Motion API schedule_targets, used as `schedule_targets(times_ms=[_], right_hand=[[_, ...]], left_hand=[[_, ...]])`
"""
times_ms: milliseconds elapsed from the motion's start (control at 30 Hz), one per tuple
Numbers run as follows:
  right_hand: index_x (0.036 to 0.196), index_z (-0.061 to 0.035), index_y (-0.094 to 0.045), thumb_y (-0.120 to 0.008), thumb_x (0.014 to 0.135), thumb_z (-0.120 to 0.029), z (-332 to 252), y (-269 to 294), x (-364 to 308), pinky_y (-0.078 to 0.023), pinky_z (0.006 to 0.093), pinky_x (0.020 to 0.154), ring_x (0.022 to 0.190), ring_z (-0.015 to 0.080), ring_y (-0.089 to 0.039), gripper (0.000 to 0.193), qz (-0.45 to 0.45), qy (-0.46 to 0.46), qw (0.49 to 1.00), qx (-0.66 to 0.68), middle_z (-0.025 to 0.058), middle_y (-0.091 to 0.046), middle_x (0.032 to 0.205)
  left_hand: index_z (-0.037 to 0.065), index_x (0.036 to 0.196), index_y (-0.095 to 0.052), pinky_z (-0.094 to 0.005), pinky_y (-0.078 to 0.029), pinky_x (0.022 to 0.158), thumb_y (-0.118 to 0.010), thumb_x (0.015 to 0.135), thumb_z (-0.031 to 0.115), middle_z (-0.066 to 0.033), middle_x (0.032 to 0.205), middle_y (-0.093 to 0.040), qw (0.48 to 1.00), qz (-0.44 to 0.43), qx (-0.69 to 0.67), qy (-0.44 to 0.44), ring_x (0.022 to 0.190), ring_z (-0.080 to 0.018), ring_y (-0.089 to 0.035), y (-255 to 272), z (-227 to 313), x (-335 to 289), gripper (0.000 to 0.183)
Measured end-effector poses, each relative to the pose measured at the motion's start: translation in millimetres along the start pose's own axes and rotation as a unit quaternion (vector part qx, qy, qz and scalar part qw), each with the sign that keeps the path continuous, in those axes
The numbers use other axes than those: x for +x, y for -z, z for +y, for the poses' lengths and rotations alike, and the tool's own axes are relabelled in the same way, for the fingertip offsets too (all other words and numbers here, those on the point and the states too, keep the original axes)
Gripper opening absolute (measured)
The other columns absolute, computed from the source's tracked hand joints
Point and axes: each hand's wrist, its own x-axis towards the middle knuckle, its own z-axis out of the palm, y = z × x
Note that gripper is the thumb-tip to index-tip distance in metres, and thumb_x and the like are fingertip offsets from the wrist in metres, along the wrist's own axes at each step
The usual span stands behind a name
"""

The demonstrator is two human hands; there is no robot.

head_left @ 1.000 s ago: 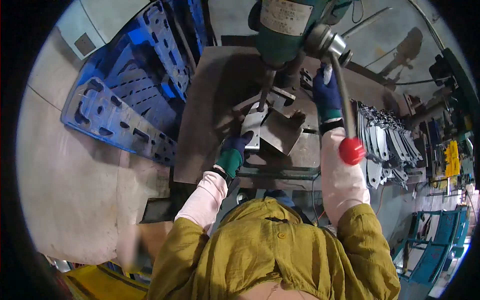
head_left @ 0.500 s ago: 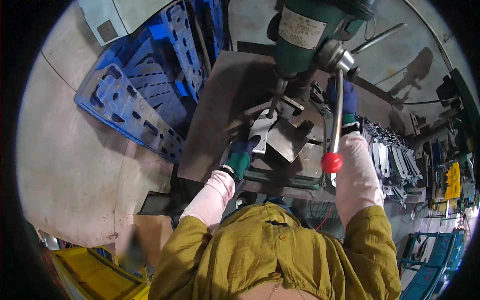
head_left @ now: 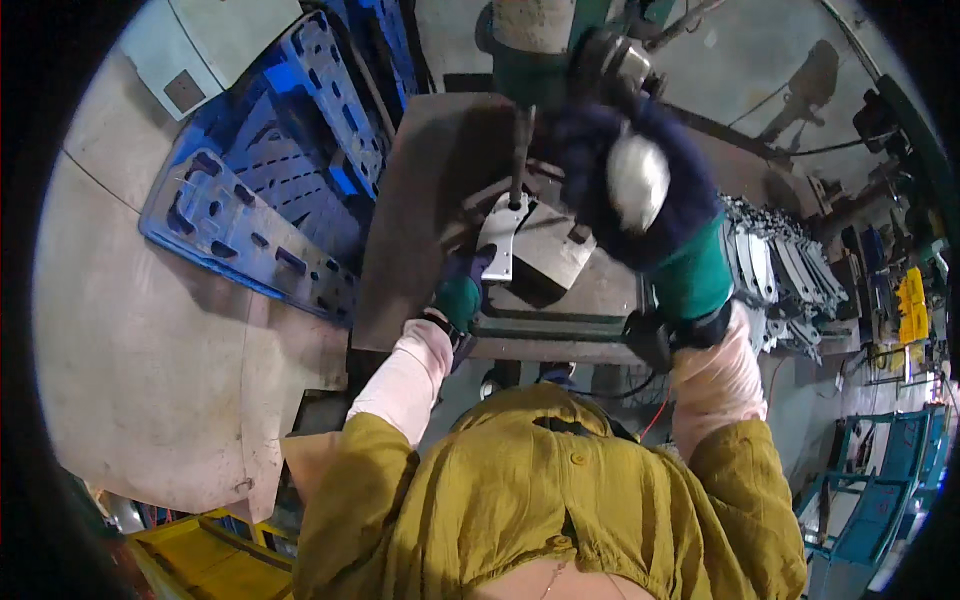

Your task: Operating a drill press to bore holes into metal fabrication components.

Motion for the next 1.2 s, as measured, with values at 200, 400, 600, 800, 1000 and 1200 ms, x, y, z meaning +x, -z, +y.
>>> schedule_targets(times_ms=[200, 400, 600, 800, 1000, 1200], right_hand=[[0.126, 0.0036, -0.057, -0.050, 0.099, -0.035, -34, -58, 10, -0.056, 0.0353, 0.080, 0.092, 0.0238, -0.066, 0.048, 0.035, -0.024, 0.993, 0.106, 0.0164, -0.066, 0.115], [0.120, 0.0062, -0.060, -0.054, 0.097, -0.035, -34, -62, 7, -0.056, 0.0355, 0.083, 0.093, 0.0255, -0.066, 0.048, 0.007, -0.012, 0.992, 0.122, 0.0183, -0.067, 0.110], [0.115, 0.0080, -0.062, -0.058, 0.095, -0.034, -28, -62, 8, -0.056, 0.0357, 0.085, 0.095, 0.0268, -0.066, 0.047, 0.034, 0.017, 0.992, 0.119, 0.0200, -0.068, 0.107], [0.114, 0.0066, -0.062, -0.060, 0.093, -0.035, -32, -55, 7, -0.055, 0.0362, 0.084, 0.095, 0.0273, -0.065, 0.047, -0.013, -0.024, 0.989, 0.144, 0.0188, -0.068, 0.107], [0.113, 0.0065, -0.062, -0.060, 0.093, -0.036, -37, -48, 14, -0.055, 0.0382, 0.083, 0.095, 0.0284, -0.065, 0.047, -0.064, -0.072, 0.985, 0.144, 0.0181, -0.068, 0.106], [0.113, 0.0066, -0.062, -0.060, 0.094, -0.035, -36, -43, 16, -0.055, 0.0403, 0.085, 0.097, 0.0306, -0.066, 0.046, -0.127, -0.099, 0.973, 0.164, 0.0189, -0.068, 0.107]], left_hand=[[0.000, 0.111, -0.066, -0.0417, -0.048, 0.078, -0.057, 0.093, 0.047, -0.0158, 0.100, -0.070, 0.966, -0.014, 0.211, 0.148, 0.085, -0.0292, -0.064, 71, 28, -43, 0.051], [-0.002, 0.101, -0.066, -0.0476, -0.048, 0.077, -0.056, 0.090, 0.050, -0.0227, 0.096, -0.068, 0.919, 0.065, 0.390, -0.008, 0.088, -0.0398, -0.064, 133, -74, -66, 0.054], [-0.002, 0.106, -0.065, -0.0481, -0.046, 0.086, -0.060, 0.089, 0.041, -0.0252, 0.102, -0.066, 0.952, 0.132, 0.269, 0.054, 0.098, -0.0420, -0.062, 97, -93, -67, 0.046], [-0.002, 0.135, -0.048, -0.0464, -0.042, 0.099, -0.067, 0.083, 0.029, -0.0283, 0.127, -0.057, 0.930, 0.098, 0.353, 0.019, 0.118, -0.0452, -0.053, 78, -70, -65, 0.064], [0.004, 0.138, -0.048, -0.0468, -0.040, 0.102, -0.060, 0.089, 0.032, -0.0276, 0.133, -0.053, 0.942, 0.042, 0.326, 0.072, 0.123, -0.0441, -0.050, 91, -80, -73, 0.058], [0.005, 0.134, -0.051, -0.0479, -0.041, 0.100, -0.056, 0.090, 0.032, -0.0262, 0.130, -0.056, 0.936, 0.018, 0.331, 0.119, 0.119, -0.0435, -0.053, 88, -75, -80, 0.052]])
